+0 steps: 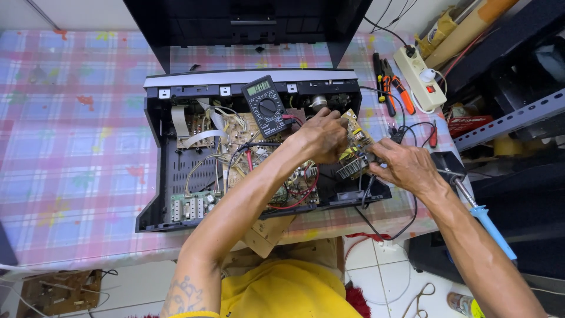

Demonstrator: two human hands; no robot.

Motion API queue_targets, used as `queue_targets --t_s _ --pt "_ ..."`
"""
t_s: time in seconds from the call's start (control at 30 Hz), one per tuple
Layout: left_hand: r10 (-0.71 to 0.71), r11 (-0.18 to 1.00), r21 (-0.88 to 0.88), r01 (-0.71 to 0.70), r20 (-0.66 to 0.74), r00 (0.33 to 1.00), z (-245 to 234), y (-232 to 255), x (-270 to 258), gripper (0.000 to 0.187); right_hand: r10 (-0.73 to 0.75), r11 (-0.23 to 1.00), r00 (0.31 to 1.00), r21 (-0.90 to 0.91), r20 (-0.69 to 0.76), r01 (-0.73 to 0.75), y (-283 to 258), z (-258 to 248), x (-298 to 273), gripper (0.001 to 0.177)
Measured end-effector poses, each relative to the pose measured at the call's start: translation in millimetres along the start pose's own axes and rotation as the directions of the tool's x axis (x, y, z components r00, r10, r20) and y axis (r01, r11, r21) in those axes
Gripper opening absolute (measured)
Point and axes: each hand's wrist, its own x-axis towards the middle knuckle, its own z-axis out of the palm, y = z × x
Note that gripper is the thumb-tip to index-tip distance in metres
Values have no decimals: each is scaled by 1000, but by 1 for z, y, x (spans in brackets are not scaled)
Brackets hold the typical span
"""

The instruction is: Removing a circuit board from an electronic device by unscrewing it and disconnecting internal wiring.

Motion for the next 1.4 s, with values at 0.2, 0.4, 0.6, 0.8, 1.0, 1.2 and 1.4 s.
queue_targets --t_s 0.2,0.4,0.6,0.8,1.0,1.2,1.4 --pt "-55 986 -111 123 483 874 -63 42 -13 37 27 999 996 24 -87 -25 1 -7 -1 23" --pt "-43 966 -200 164 501 864 -88 46 -44 50 39 999 991 3 -131 -39 -1 -26 10 29" --pt "71 986 -164 -9 380 922 -80 44 -68 35 101 979 995 176 17 -103 12 -46 36 30" --pt "92 987 -158 -31 396 914 -77 41 -65 42 115 944 991 302 71 -132 5 -41 55 30" --pt "110 992 -108 -59 553 826 -107 44 -48 52 157 943 982 278 108 -181 -5 -27 52 31" --pt "115 992 -90 -83 445 888 -88 42 -57 59 210 904 964 342 165 -256 -15 -35 49 32" --pt "97 983 -184 -1 510 855 -122 38 -52 58 279 880 942 343 185 -328 -19 -43 43 32"
